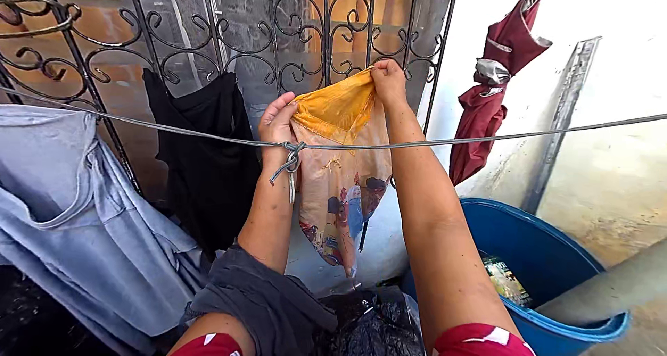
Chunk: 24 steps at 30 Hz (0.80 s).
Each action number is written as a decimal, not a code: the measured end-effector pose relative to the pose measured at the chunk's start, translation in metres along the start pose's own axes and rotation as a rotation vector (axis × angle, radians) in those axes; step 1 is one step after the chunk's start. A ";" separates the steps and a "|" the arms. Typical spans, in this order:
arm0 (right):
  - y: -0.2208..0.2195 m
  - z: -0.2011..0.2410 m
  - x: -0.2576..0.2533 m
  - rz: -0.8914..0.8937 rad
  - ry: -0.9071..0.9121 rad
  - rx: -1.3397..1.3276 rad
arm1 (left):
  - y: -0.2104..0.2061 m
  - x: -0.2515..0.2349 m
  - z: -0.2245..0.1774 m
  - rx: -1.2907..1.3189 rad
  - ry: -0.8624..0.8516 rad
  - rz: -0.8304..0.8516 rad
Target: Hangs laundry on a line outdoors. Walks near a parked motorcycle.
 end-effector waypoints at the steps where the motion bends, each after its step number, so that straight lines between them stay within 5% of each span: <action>1: -0.008 -0.008 0.000 0.084 0.007 -0.053 | 0.006 -0.003 0.004 0.001 -0.004 -0.007; 6: -0.022 -0.029 0.011 0.263 -0.033 -0.218 | 0.026 -0.009 0.016 -0.003 -0.006 -0.021; 13: -0.010 -0.032 0.065 -0.001 -0.030 -0.070 | 0.048 0.000 0.033 0.000 0.060 -0.009; 17: -0.015 0.029 0.128 -0.185 0.237 0.250 | 0.048 0.003 0.029 -0.032 0.049 -0.022; 20: -0.062 0.092 0.181 -0.104 0.629 0.176 | 0.047 0.006 0.026 -0.071 0.031 -0.036; 24: -0.105 0.120 0.198 -0.005 0.758 0.027 | 0.044 0.015 0.013 -0.137 -0.022 -0.065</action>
Point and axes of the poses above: each hand's wrist, its own x-axis away from the middle knuckle, its own y-axis out of the back of the hand, z = x × y, the point moved 10 cm from there along -x, towards the middle knuckle, and after that the axes turned 2 degrees about y, right-handed, at the moved point
